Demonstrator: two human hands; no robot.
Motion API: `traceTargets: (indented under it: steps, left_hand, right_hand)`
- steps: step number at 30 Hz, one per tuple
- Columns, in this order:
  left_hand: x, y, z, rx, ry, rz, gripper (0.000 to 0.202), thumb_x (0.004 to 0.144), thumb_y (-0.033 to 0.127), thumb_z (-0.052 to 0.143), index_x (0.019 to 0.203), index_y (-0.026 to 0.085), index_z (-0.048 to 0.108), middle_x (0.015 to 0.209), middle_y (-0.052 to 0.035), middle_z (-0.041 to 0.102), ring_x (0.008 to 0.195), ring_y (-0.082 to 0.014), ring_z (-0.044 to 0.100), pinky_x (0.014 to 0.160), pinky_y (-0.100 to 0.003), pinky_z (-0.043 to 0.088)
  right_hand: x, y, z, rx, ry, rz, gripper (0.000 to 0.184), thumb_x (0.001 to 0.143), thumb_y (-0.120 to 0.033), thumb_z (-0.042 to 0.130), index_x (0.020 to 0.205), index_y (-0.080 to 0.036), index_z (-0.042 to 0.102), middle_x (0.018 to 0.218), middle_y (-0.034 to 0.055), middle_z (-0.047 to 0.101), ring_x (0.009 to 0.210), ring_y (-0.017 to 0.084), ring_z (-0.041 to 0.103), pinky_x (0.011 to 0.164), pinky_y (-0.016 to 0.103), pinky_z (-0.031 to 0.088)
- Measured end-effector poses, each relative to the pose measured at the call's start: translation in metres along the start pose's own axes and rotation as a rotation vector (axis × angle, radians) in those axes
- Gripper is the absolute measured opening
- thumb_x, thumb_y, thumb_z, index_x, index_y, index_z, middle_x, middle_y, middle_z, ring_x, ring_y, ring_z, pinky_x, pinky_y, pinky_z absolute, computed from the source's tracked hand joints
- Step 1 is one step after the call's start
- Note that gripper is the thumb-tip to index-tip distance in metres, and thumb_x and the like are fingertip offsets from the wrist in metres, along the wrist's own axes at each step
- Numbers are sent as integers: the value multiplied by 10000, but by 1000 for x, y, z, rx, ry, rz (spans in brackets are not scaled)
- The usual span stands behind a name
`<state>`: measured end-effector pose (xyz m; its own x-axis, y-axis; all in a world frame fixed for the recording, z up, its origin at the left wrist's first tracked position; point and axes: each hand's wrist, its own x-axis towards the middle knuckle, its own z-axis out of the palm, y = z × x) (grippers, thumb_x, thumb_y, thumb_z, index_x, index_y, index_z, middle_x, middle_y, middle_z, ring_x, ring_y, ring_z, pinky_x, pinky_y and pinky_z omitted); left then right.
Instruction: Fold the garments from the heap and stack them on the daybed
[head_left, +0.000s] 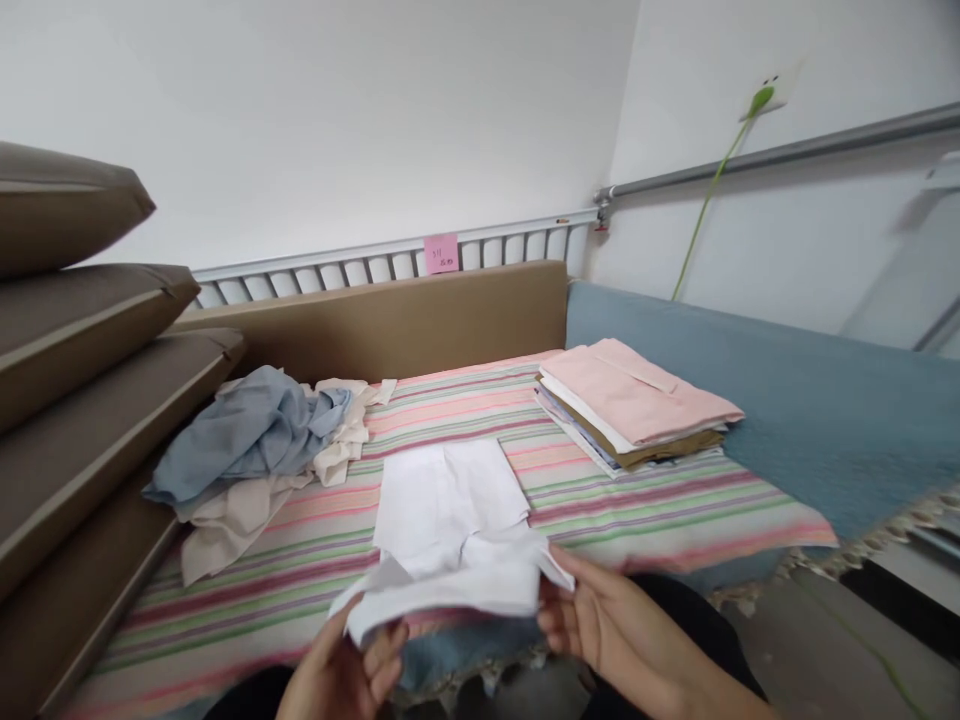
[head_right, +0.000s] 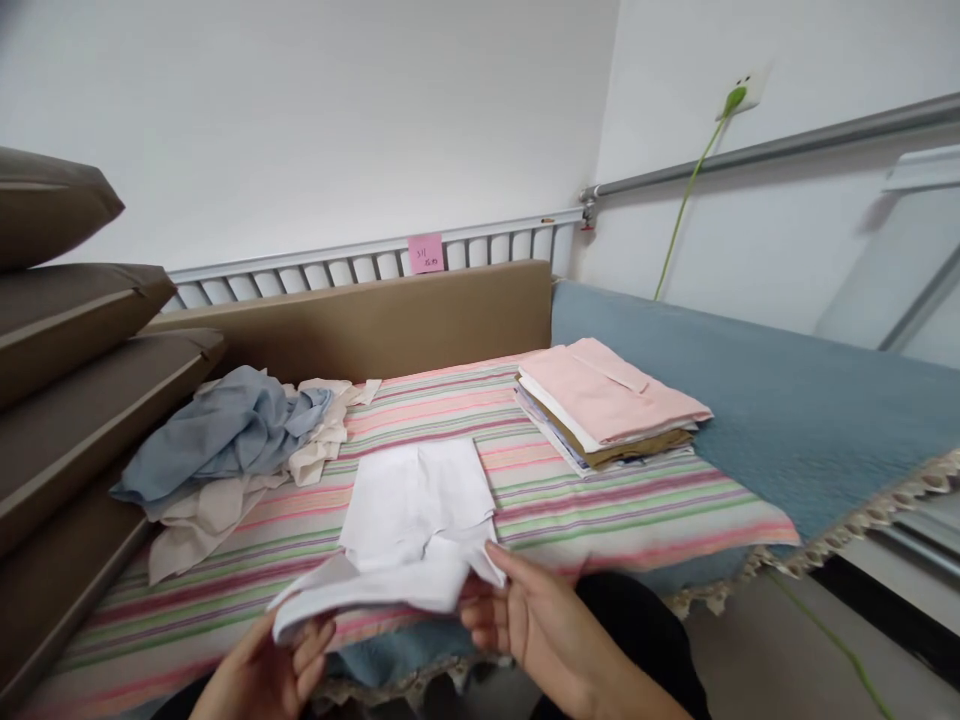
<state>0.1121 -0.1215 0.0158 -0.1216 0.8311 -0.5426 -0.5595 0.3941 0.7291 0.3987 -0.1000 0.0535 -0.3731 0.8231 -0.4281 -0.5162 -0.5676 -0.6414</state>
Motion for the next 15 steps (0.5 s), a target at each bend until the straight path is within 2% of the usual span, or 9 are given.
traceTargets:
  steps: [2,4,6,8,9,11,13,15]
  left_hand:
    - [18,25,38,-88,-24,34,205,719,281,579,897,180,592,881,-97,686,821,-257,669,639,-353,554]
    - [45,48,75,-133,-52,67,104,786,237,491,808,157,555,863,-108,678,767,-208,671,634,-309,546]
    - [82,65,104,-132,-86,96,143,828,246,443,743,150,508,866,-127,663,771,-192,667,675,-303,541]
    - [123,72,120,-103,-110,112,208,843,328,446,744,149,482,898,-152,642,810,-207,659,730,-334,534]
    - [142,72,122,-78,-105,123,246,837,381,459,768,146,481,915,-161,631,824,-217,654,747,-354,528]
    - [173,67,115,2,-45,193,314,800,451,512,845,140,497,952,-158,616,834,-221,643,754,-377,517]
    - [190,56,95,128,67,353,343,732,438,605,893,146,527,968,-121,613,837,-202,629,744,-352,504]
    - [196,45,69,251,182,510,351,654,401,675,878,156,562,933,-74,619,828,-182,616,722,-312,487]
  right_hand:
    - [32,-23,5,60,36,-5,195,817,-340,560,818,-148,598,707,31,668,600,120,627,561,221,472]
    - [74,-44,6,96,54,-27,183,834,-324,539,819,-147,587,746,37,676,650,113,636,608,219,478]
    - [120,-59,3,106,61,-65,196,849,-328,513,849,-142,576,815,57,684,724,115,645,664,227,482]
    - [162,-66,-5,100,81,-98,245,864,-362,480,900,-134,561,881,87,681,795,135,648,707,256,490]
    - [179,-66,-10,90,105,-108,278,870,-387,462,923,-130,552,901,101,677,813,147,649,717,274,495]
    - [200,-60,-23,30,165,-123,335,869,-429,440,959,-123,542,907,120,669,807,164,653,710,301,503]
    - [206,-53,-39,-105,236,-180,335,837,-425,489,982,-129,548,890,111,664,763,162,654,679,296,503]
    - [204,-49,-55,-278,321,-280,306,776,-376,564,976,-144,567,883,90,660,718,152,645,633,269,492]
